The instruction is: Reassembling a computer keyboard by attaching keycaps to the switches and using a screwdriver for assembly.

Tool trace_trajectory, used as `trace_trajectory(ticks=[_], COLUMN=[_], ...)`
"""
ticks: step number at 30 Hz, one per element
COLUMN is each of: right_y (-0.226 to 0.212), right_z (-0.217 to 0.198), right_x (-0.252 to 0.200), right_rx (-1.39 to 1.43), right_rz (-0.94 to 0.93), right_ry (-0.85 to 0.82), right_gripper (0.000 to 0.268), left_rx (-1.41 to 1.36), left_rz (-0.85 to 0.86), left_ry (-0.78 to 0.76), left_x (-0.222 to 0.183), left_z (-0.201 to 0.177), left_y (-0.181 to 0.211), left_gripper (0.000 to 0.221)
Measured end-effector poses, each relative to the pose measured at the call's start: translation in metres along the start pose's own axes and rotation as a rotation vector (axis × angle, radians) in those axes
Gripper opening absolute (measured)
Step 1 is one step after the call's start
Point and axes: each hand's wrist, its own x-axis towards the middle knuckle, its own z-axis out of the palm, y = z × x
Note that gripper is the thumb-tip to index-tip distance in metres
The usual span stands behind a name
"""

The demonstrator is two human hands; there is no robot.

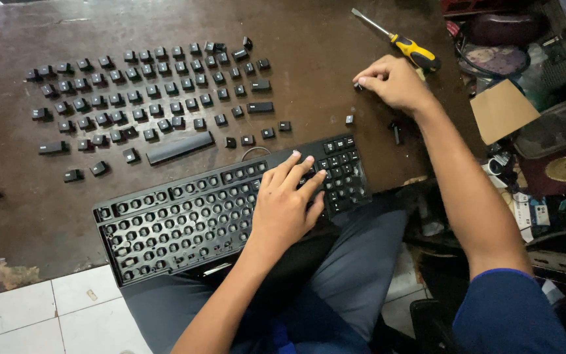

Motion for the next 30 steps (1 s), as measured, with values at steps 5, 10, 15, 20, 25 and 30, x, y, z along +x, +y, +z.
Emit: trace_trajectory(ticks=[5, 10, 15, 20, 25, 30], right_y=[-0.018, -0.005, 0.006, -0.009, -0.043, -0.083], right_z=[-0.013, -0.013, -0.005, -0.004, -0.010, -0.001], right_x=[-0.002, -0.008, -0.005, -0.020, -0.050, -0.087], right_rx=[0.053, 0.219, -0.157, -0.226, -0.153, -0.079], right_rz=[0.090, 0.014, -0.437, -0.462, -0.554, -0.583], right_ry=[-0.044, -0.046, -0.081, -0.019, 0.105, 0.061], right_gripper=[0.017, 0.030, 0.030, 0.027, 0.021, 0.032], left_rx=[0.005, 0.002, -0.078, -0.536, -1.061, -0.791], left_rz=[0.000, -0.007, -0.037, -0.310, -0.552, -0.518], left_ry=[0.023, 0.015, 0.025, 0.008, 0.138, 0.268], left_x=[0.000, -0.001, 0.002, 0.007, 0.009, -0.010], left_z=[0.002, 0.003, -0.006, -0.017, -0.047, -0.082], left_y=[0.000, -0.001, 0.001, -0.008, -0.029, -0.034], left_gripper=[0.029, 0.030, 0.032, 0.040, 0.035, 0.024])
